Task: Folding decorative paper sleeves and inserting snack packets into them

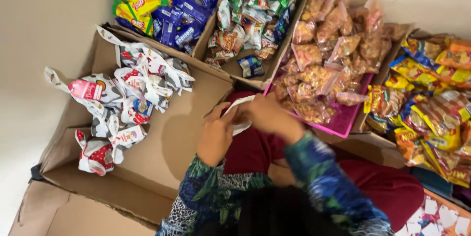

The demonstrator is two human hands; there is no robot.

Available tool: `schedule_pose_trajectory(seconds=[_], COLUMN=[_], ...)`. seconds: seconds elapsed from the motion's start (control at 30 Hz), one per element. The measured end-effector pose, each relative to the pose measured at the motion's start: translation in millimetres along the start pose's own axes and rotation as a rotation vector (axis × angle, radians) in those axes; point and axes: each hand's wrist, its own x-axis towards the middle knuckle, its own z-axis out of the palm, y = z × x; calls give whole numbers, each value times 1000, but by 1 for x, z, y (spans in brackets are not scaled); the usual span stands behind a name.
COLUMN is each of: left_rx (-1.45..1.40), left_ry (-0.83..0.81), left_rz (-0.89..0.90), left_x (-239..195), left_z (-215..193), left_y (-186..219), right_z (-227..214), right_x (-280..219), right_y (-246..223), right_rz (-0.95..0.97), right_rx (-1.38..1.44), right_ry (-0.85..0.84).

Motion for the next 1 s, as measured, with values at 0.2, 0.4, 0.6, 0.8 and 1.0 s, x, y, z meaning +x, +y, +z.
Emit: schedule_pose_trajectory(seconds=[0.2, 0.4, 0.6, 0.8, 1.0], left_rx=[-210, -208, -170, -255, -320], left_ry=[93, 131, 134, 82, 20], left_rz=[7, -2, -43, -42, 34], left_x=[11, 26, 29, 28, 20], left_z=[-7, -6, -9, -20, -31], left_y=[-8, 1, -1, 2, 18], right_z=[20, 77, 88, 43, 22], right_x=[66, 139, 162, 101, -33], right_y=[115, 132, 134, 112, 24], right_rz=[164, 477, 510, -4, -52], right_rx=[417, 11, 201, 552, 1536], right_ry=[563, 136, 19, 744, 898])
